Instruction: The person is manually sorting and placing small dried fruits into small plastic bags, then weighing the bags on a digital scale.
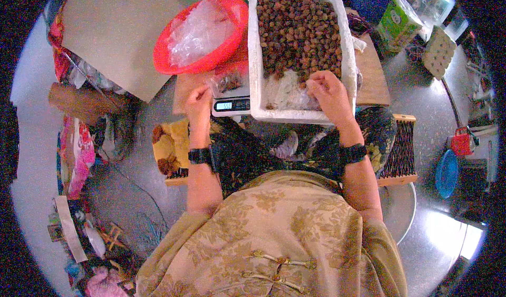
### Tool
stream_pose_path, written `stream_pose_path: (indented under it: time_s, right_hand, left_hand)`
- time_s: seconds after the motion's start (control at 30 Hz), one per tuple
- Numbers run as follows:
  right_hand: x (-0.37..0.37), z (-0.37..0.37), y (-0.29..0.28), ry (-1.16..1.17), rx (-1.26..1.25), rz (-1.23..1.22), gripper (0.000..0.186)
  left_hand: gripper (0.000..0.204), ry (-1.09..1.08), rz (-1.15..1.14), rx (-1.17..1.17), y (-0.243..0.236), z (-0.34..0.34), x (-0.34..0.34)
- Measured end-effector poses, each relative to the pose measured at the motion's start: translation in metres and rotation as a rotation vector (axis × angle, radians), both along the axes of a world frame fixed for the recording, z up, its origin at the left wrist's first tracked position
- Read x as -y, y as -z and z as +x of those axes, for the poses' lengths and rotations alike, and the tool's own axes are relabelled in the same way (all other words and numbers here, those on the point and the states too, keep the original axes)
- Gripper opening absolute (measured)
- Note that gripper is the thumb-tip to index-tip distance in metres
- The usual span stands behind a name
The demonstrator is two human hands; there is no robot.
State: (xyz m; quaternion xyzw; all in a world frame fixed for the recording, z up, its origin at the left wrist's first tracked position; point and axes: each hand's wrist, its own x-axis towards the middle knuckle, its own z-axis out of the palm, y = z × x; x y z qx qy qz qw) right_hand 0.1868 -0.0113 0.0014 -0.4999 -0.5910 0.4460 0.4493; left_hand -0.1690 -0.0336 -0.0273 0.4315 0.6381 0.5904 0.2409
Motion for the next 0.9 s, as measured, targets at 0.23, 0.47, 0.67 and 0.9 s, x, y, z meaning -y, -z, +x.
stream_pose_path:
  time_s: [0.23,0.47,0.67,0.9]
  right_hand:
    - [0.0,-0.002,-0.001,-0.008,-0.051,-0.02,0.014]
    - [0.0,-0.001,-0.002,-0.001,0.004,0.0,0.014]
    - [-0.001,-0.001,0.002,0.011,-0.012,-0.017,0.014]
    - [-0.003,-0.001,0.007,0.003,-0.054,-0.02,0.014]
  left_hand:
    - [0.022,0.073,-0.032,-0.116,0.023,-0.013,-0.014]
    - [0.028,0.07,-0.038,-0.232,0.032,-0.015,-0.022]
    - [0.031,0.085,-0.063,-0.136,0.025,-0.007,-0.024]
    - [0.029,0.035,-0.087,-0.202,0.025,-0.006,-0.024]
